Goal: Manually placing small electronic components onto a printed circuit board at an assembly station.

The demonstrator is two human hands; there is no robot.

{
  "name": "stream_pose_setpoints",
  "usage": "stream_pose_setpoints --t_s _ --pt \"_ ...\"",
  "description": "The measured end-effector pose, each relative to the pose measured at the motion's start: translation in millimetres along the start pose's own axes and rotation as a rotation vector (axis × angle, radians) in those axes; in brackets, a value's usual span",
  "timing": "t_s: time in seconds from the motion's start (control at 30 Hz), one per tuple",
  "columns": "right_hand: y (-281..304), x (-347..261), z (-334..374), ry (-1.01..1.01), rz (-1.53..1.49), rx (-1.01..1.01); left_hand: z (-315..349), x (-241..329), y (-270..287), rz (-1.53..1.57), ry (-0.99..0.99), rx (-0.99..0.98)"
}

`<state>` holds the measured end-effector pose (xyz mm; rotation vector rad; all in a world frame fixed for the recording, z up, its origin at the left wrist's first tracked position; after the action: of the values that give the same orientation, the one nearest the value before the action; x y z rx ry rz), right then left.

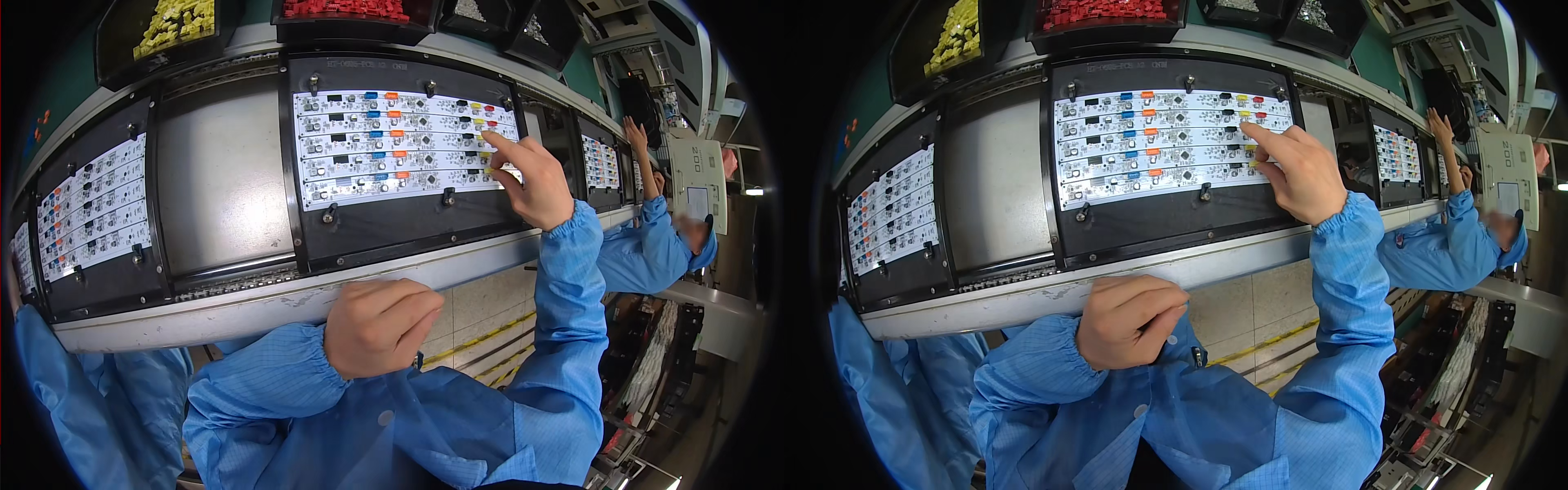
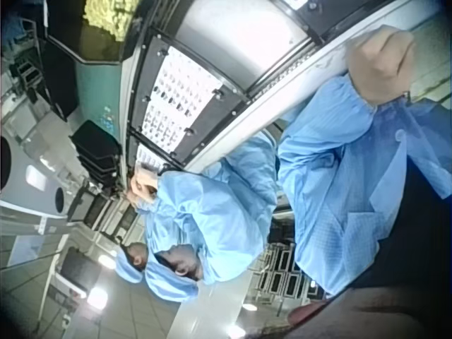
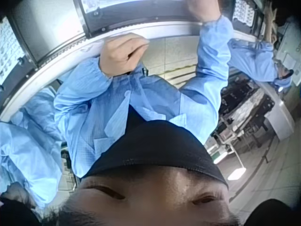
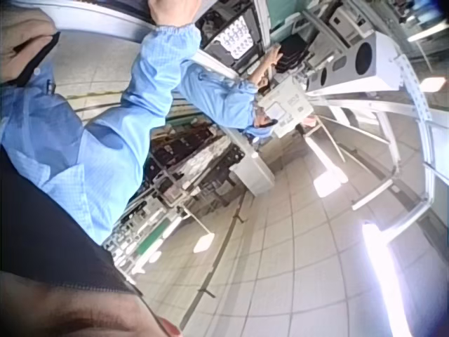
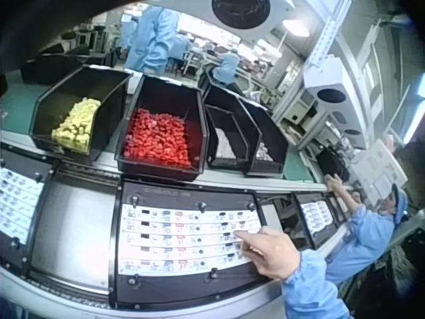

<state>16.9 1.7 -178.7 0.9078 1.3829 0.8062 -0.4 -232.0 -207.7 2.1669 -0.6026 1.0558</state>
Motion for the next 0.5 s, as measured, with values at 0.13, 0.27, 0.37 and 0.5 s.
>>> stream_pose_setpoints --t_s 0.13,0.27,0.37,0.5 --pt "0.3 1.5 1.4 -0.012 -0.025 0.014 0.1 0.0 1.5 -0.004 -0.005 0.006" --pt "-0.8 -0.5 0.9 -0.008 -0.018 0.017 0.9 0.0 2.6 -0.007 -0.009 0.003" --pt "-1.2 3.8 0.9 -0.029 -0.031 0.019 1.9 -0.9 2.9 -0.009 -0.017 0.005" --pt "-1.7 0.5 1.5 -0.028 -0.011 0.024 2.6 -0.5 3.6 -0.009 -0.014 0.003"
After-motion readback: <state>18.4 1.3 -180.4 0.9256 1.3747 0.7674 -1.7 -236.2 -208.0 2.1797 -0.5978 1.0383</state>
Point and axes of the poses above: each hand's wrist, its own z-axis away from the middle knuckle, its own y-axis out of the back of the hand, x = y × z, the point moved 7 cm from there along -z, towards the middle knuckle, and after that the axes turned 15 degrees about -z, right-handed, at the moved point
